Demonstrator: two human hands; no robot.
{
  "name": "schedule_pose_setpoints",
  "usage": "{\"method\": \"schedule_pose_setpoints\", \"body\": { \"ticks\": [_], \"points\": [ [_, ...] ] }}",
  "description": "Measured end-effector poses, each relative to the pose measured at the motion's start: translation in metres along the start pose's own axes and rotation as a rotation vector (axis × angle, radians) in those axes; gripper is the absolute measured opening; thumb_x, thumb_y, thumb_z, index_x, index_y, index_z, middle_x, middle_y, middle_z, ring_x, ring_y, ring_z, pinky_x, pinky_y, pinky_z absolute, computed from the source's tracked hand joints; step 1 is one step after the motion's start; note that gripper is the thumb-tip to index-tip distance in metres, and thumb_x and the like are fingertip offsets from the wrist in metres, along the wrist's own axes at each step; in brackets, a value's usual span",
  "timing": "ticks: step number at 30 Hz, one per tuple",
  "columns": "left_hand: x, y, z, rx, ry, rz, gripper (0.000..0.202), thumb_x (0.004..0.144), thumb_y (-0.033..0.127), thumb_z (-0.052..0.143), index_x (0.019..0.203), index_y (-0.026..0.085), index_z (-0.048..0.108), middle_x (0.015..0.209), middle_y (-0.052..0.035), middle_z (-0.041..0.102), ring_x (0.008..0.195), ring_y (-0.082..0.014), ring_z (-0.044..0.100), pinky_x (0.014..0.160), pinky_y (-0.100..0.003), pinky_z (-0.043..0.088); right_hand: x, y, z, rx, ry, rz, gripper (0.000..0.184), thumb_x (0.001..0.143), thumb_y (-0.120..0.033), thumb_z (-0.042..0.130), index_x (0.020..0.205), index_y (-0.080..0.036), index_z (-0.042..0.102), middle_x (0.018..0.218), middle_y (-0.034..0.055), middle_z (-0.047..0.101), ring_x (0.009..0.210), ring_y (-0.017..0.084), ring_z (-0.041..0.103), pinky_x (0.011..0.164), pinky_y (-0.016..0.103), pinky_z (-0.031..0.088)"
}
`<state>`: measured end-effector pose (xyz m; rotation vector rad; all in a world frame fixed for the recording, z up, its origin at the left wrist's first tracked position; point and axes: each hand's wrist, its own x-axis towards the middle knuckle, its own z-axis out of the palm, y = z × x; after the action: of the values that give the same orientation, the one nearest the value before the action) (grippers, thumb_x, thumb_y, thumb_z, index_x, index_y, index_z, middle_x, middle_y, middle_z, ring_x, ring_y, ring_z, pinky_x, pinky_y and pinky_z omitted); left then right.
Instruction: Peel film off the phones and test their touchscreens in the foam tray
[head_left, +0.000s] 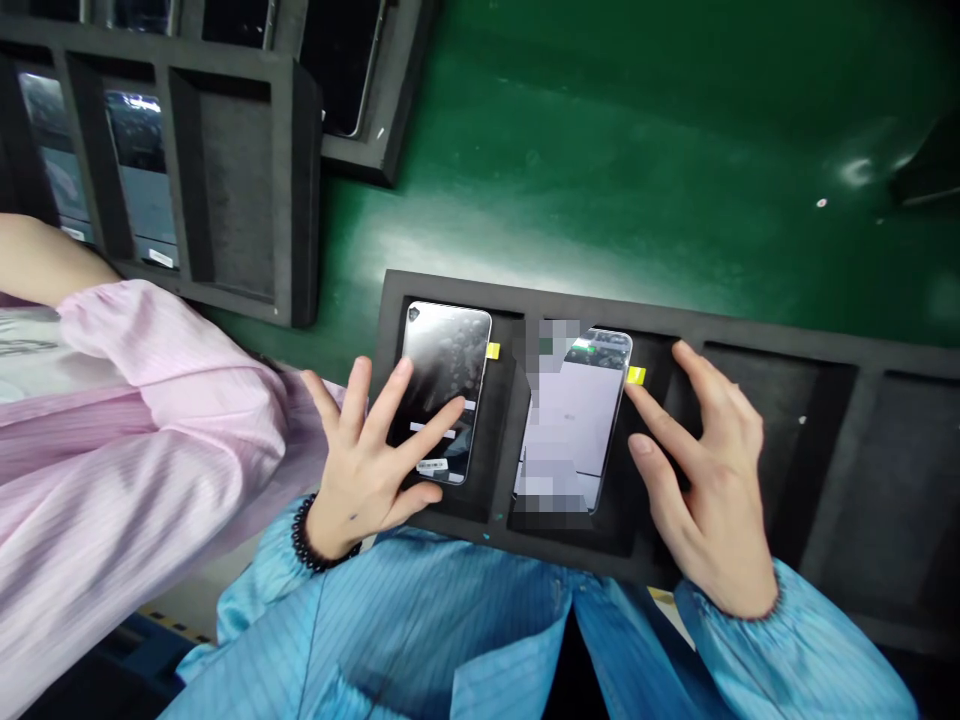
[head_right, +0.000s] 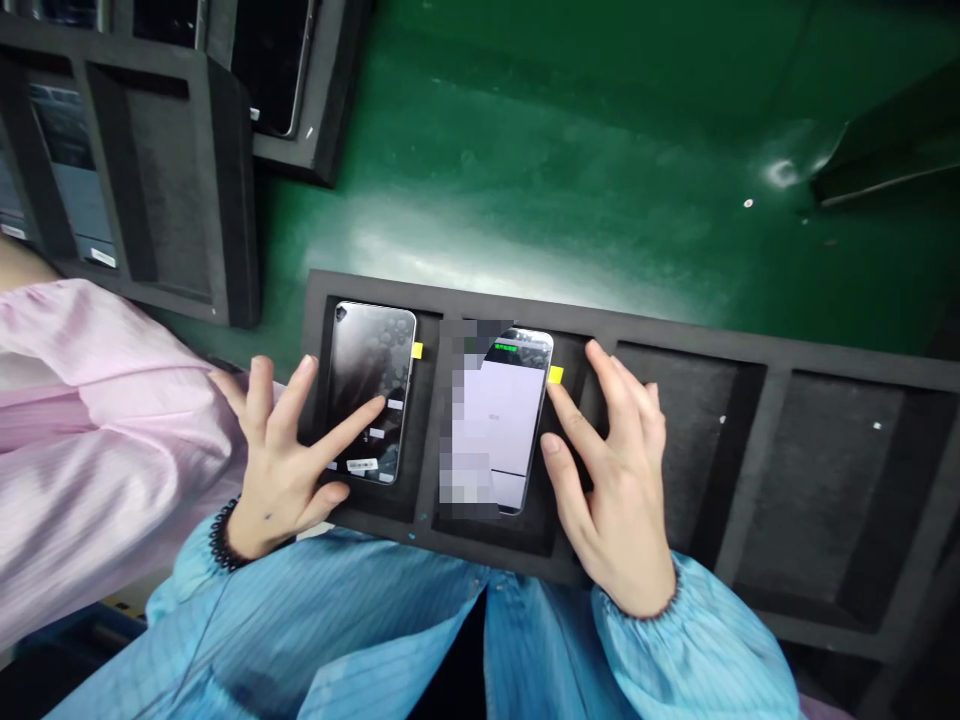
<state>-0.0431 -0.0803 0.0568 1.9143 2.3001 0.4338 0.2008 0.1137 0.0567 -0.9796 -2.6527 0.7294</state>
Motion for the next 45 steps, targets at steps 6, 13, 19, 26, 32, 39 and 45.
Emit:
{"method": "schedule_pose_setpoints", "body": {
  "ticks": [6,13,19,26,32,39,45],
  "points": [
    [0.001,-0.005,0.001,-0.043,0.113,0.071,0.062,0.101,0.064,0.019,0.153,0.038,0.037,0.168,0.0029,0.012,0.156,-0.0340,0.006,0.125,-0.062,-0.006,0.000,-0.003,0.000,0.015,-0.026,0.027,0.041,0.100,-0.026,0.049,0.140,-0.021,0.057,0.164,0.0118,0.029,0.150,0.038,0.030,0.120,0.068,0.020],
    [-0.029,-0.015,-0.001,0.016,0.330,0.040,0.062,0.102,0.060,0.022,0.135,0.029,0.064,0.160,-0.0045,0.037,0.153,-0.0331,0.018,0.126,-0.061,-0.003,-0.012,-0.005,-0.002,0.010,0.022,0.013,0.043,0.100,-0.022,0.046,0.140,-0.031,0.058,0.164,0.0043,0.032,0.146,0.040,0.035,0.118,0.071,0.022],
    [-0.035,-0.015,0.000,0.012,0.217,0.023,0.061,0.101,0.062,0.023,0.139,0.032,0.060,0.164,-0.0013,0.028,0.156,-0.0302,0.010,0.125,-0.059,-0.010,-0.009,-0.006,0.001,0.037,0.009,-0.008,0.041,0.100,-0.023,0.047,0.138,-0.028,0.060,0.163,0.0060,0.032,0.147,0.039,0.034,0.118,0.067,0.027],
    [-0.045,-0.015,0.002,0.023,0.309,0.002,0.064,0.100,0.064,0.021,0.141,0.032,0.058,0.161,0.0007,0.033,0.153,-0.0351,0.018,0.127,-0.060,-0.006,-0.005,-0.015,0.007,0.035,-0.069,-0.034,0.044,0.100,-0.033,0.046,0.141,-0.017,0.052,0.164,0.0152,0.028,0.151,0.039,0.025,0.120,0.067,0.021],
    [-0.055,-0.014,0.005,0.056,0.288,-0.057,0.065,0.099,0.065,0.018,0.143,0.034,0.055,0.162,0.0030,0.032,0.153,-0.0329,0.018,0.127,-0.061,-0.006,-0.006,-0.017,0.008,0.032,-0.051,-0.032,0.045,0.102,-0.036,0.040,0.139,-0.014,0.052,0.161,0.0190,0.032,0.151,0.039,0.026,0.121,0.067,0.016],
    [-0.047,-0.011,0.002,-0.007,0.217,0.005,0.069,0.098,0.067,0.020,0.151,0.030,0.045,0.166,-0.0021,0.020,0.154,-0.0373,0.013,0.124,-0.066,-0.005,-0.005,-0.018,0.007,0.015,-0.025,-0.032,0.044,0.102,-0.037,0.040,0.137,-0.015,0.055,0.159,0.0185,0.036,0.148,0.040,0.030,0.119,0.069,0.017],
    [-0.045,-0.010,0.006,-0.057,0.077,0.037,0.070,0.097,0.070,0.016,0.147,0.034,0.049,0.165,-0.0035,0.023,0.153,-0.0352,0.016,0.123,-0.066,-0.004,-0.009,-0.019,0.006,0.018,0.015,-0.035,0.038,0.101,-0.030,0.043,0.130,-0.015,0.063,0.157,0.0162,0.041,0.146,0.039,0.035,0.121,0.068,0.016]
  ]
}}
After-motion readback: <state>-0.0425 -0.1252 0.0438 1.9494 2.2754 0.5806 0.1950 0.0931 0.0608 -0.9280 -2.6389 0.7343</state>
